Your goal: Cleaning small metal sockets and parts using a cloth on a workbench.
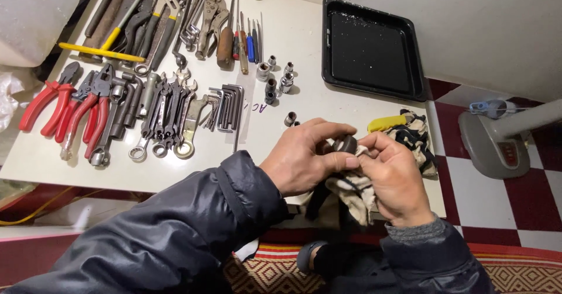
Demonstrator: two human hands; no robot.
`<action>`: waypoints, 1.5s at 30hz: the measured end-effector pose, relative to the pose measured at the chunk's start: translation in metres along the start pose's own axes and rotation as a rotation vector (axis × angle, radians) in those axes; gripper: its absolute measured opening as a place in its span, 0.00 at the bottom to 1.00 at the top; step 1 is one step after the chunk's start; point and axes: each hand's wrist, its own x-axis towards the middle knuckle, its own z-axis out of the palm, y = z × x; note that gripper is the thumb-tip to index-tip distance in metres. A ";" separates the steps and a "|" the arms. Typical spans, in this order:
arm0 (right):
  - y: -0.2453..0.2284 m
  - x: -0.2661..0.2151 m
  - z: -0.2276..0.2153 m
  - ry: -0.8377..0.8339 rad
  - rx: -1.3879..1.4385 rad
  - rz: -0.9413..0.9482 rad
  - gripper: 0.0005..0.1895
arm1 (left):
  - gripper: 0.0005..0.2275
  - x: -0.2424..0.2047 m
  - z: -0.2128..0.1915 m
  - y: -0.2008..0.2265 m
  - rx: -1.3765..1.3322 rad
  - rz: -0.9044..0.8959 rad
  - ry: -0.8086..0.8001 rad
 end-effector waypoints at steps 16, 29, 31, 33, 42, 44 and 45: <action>-0.006 -0.012 0.006 0.131 -0.764 -0.648 0.06 | 0.25 0.003 -0.007 0.013 -0.400 -0.536 -0.107; -0.008 -0.005 0.000 -0.019 0.019 -0.070 0.07 | 0.24 -0.005 -0.008 0.007 0.179 0.130 -0.088; -0.010 -0.008 0.004 0.001 -0.271 -0.275 0.06 | 0.26 -0.004 -0.013 0.017 0.116 -0.084 -0.134; -0.007 -0.010 0.004 0.028 -0.564 -0.480 0.10 | 0.29 -0.001 -0.014 0.020 0.049 -0.292 -0.182; -0.005 -0.010 0.004 0.099 -0.750 -0.678 0.06 | 0.24 0.003 -0.006 0.003 -0.434 -0.465 -0.149; -0.014 -0.013 0.006 -0.021 -0.254 -0.149 0.05 | 0.27 -0.002 -0.011 0.005 0.044 -0.189 -0.124; -0.012 -0.010 0.004 -0.019 -0.254 -0.148 0.05 | 0.27 -0.003 -0.008 0.000 0.044 -0.189 -0.126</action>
